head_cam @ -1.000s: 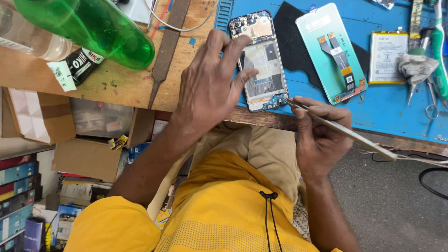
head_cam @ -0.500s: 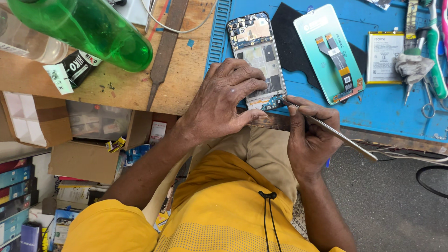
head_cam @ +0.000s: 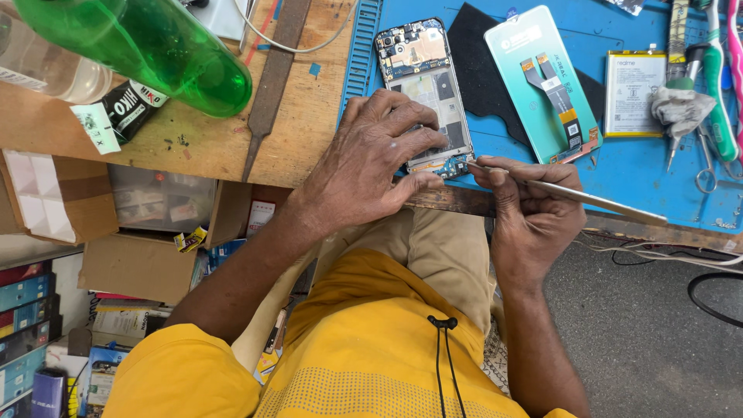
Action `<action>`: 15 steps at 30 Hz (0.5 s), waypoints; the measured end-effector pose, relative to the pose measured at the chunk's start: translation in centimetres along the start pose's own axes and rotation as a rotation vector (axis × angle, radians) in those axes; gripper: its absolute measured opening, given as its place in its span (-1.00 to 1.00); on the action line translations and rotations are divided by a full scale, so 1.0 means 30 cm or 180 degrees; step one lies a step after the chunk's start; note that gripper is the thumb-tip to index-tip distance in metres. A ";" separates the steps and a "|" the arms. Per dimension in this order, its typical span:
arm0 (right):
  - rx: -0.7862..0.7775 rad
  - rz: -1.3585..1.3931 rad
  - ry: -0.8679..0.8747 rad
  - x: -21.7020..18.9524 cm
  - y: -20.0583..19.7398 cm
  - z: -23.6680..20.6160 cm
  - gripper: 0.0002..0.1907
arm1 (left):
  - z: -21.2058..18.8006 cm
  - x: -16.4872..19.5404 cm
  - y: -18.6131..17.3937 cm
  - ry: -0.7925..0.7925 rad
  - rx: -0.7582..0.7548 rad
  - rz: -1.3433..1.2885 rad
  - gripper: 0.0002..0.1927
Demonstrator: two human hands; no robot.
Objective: The person unpacks a new screen assembly and places it on the workbench. They then use a metal spudger to pry and separate the old screen from the phone chassis, disconnecting internal connectors. Finally, they align and connect the new screen assembly to the phone's internal ribbon cable.
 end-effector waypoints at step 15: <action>0.0304 0.0814 -0.0049 -0.008 -0.048 -0.038 -0.80 | -0.025 0.064 0.008 0.0290 0.0209 -0.0049 -0.63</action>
Point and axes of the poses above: each hand's wrist, its own z-axis towards the middle knuckle, its own y-axis out of the palm, x = y × z, the point moved 9 cm from there along z, towards the middle knuckle, and after that the axes turned 14 degrees about -y, right-handed, at the moved point
